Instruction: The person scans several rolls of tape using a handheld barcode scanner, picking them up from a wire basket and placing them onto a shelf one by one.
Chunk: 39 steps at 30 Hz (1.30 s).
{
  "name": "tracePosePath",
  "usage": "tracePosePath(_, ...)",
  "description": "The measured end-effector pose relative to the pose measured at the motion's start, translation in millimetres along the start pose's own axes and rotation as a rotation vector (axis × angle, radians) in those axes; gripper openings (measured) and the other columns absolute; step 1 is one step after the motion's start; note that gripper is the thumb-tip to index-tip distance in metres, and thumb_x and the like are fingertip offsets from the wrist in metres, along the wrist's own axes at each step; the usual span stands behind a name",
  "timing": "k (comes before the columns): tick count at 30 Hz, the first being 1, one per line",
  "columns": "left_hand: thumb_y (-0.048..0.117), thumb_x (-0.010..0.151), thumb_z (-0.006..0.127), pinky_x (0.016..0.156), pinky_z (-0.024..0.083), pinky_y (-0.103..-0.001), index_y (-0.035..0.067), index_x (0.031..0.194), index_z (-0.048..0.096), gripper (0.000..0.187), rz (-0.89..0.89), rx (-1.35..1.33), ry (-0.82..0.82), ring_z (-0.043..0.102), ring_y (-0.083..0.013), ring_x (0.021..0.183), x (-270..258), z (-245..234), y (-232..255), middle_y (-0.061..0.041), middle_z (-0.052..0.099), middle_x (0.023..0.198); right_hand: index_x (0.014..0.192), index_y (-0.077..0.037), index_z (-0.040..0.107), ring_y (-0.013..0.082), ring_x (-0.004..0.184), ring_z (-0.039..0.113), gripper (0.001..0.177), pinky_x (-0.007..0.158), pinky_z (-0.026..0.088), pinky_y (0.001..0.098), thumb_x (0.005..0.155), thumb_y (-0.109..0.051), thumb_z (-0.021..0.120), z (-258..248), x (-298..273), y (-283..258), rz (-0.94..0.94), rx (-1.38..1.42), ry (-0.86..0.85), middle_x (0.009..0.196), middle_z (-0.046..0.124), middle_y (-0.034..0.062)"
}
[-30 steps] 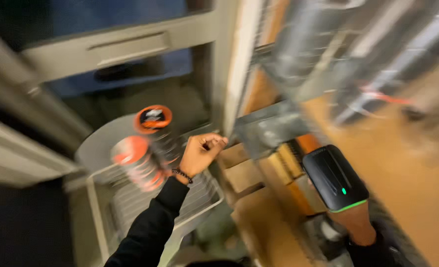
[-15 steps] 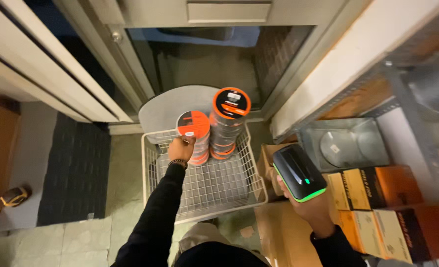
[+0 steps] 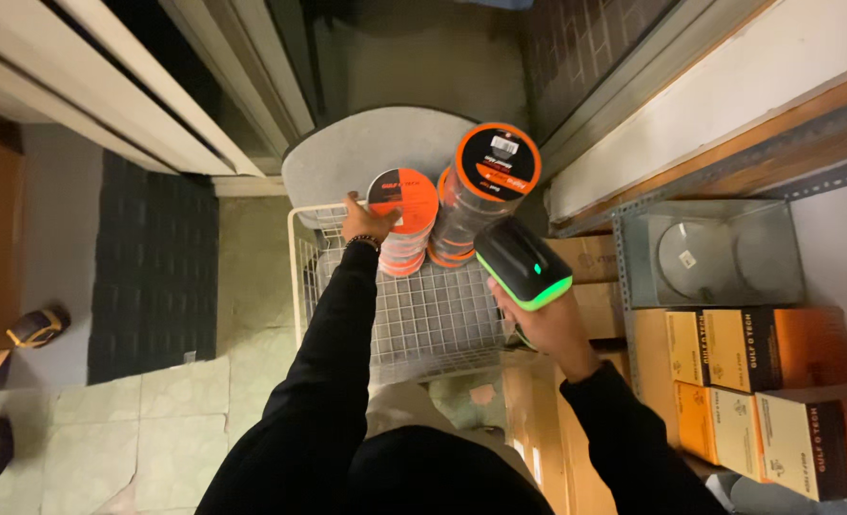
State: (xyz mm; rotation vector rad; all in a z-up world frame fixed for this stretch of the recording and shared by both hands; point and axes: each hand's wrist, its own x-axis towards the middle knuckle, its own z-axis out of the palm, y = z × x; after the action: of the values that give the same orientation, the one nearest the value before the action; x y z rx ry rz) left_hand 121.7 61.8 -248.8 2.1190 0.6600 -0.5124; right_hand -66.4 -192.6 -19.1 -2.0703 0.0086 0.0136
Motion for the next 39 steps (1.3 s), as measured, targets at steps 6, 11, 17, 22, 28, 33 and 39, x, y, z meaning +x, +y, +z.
tracePosePath(6, 0.058, 0.074, 0.096, 0.122, 0.045, -0.042, 0.025, 0.157, 0.034, 0.109, -0.041, -0.079, -0.071, 0.062, -0.0326, 0.138, 30.3, 3.6, -13.0, -0.021, 0.067, 0.141, 0.070, 0.001, 0.068, 0.0161, 0.040, 0.062, 0.029, 0.043, 0.056, 0.0284, 0.094, -0.009, 0.079, 16.9, 19.9, -12.4, 0.133, 0.360, 0.001, 0.054, 0.065, 0.0129)
tracePosePath(11, 0.049, 0.067, 0.102, 0.111, 0.054, -0.045, -0.001, 0.140, 0.062, 0.097, 0.010, -0.224, -0.207, 0.068, -0.0382, 0.129, 39.7, 25.8, -30.6, -0.026, 0.075, 0.126, 0.072, 0.004, 0.073, 0.0193, 0.044, 0.068, 0.031, 0.045, 0.061, 0.0325, 0.095, -0.016, 0.081, 20.2, 26.0, -19.7, 0.315, 0.241, -0.097, 0.058, 0.071, 0.0168)
tracePosePath(17, 0.014, 0.065, 0.101, 0.052, 0.058, -0.029, 0.012, 0.097, 0.082, 0.037, 0.049, -0.526, -0.159, 0.065, -0.0194, 0.061, 33.6, 40.5, -58.7, -0.006, 0.074, 0.081, 0.073, 0.006, 0.073, 0.0208, 0.038, 0.063, 0.027, 0.036, 0.057, 0.0327, 0.090, -0.012, 0.082, 20.1, 39.2, -45.1, 0.426, 0.234, -0.131, 0.054, 0.066, 0.0182)
tracePosePath(22, -0.005, 0.064, 0.096, 0.066, 0.054, -0.033, 0.004, 0.106, 0.065, 0.052, -0.041, -0.956, -0.188, 0.055, -0.0191, 0.080, -0.2, 37.5, -55.5, -0.006, 0.062, 0.096, 0.083, 0.005, 0.071, 0.0184, 0.039, 0.059, 0.022, 0.036, 0.052, 0.0301, 0.088, -0.015, 0.081, 23.1, 46.7, -42.9, 0.583, 0.281, -0.154, 0.056, 0.064, 0.0167)
tracePosePath(28, 0.017, 0.085, 0.089, 0.075, 0.060, -0.036, 0.011, 0.108, 0.062, 0.037, -0.128, -1.084, -0.166, 0.054, -0.0166, 0.076, 30.1, 52.6, -75.8, -0.002, 0.059, 0.089, 0.078, 0.005, 0.067, 0.0148, 0.040, 0.058, 0.026, 0.037, 0.049, 0.0274, 0.086, -0.016, 0.081, 16.0, 48.4, -70.5, 0.643, 0.264, -0.182, 0.057, 0.063, 0.0139)
tracePosePath(33, 0.036, 0.100, 0.077, 0.088, 0.064, -0.046, 0.013, 0.119, 0.064, 0.033, -0.133, -1.055, -0.195, 0.051, -0.0159, 0.076, 40.9, 64.1, -91.1, -0.001, 0.055, 0.086, 0.079, 0.002, 0.068, 0.0143, 0.041, 0.059, 0.025, 0.038, 0.050, 0.0277, 0.085, -0.018, 0.082, 18.0, 50.4, -49.0, 0.659, 0.285, -0.206, 0.057, 0.063, 0.0130)
tracePosePath(39, 0.036, 0.101, 0.077, 0.080, 0.065, -0.040, 0.014, 0.129, 0.062, 0.039, -0.105, -1.098, -0.211, 0.056, -0.0163, 0.081, 21.3, 53.5, -81.5, -0.002, 0.061, 0.097, 0.079, -0.001, 0.067, 0.0126, 0.040, 0.056, 0.024, 0.036, 0.048, 0.0257, 0.086, -0.019, 0.081, 21.8, 51.8, -40.7, 0.661, 0.342, -0.216, 0.056, 0.061, 0.0098)
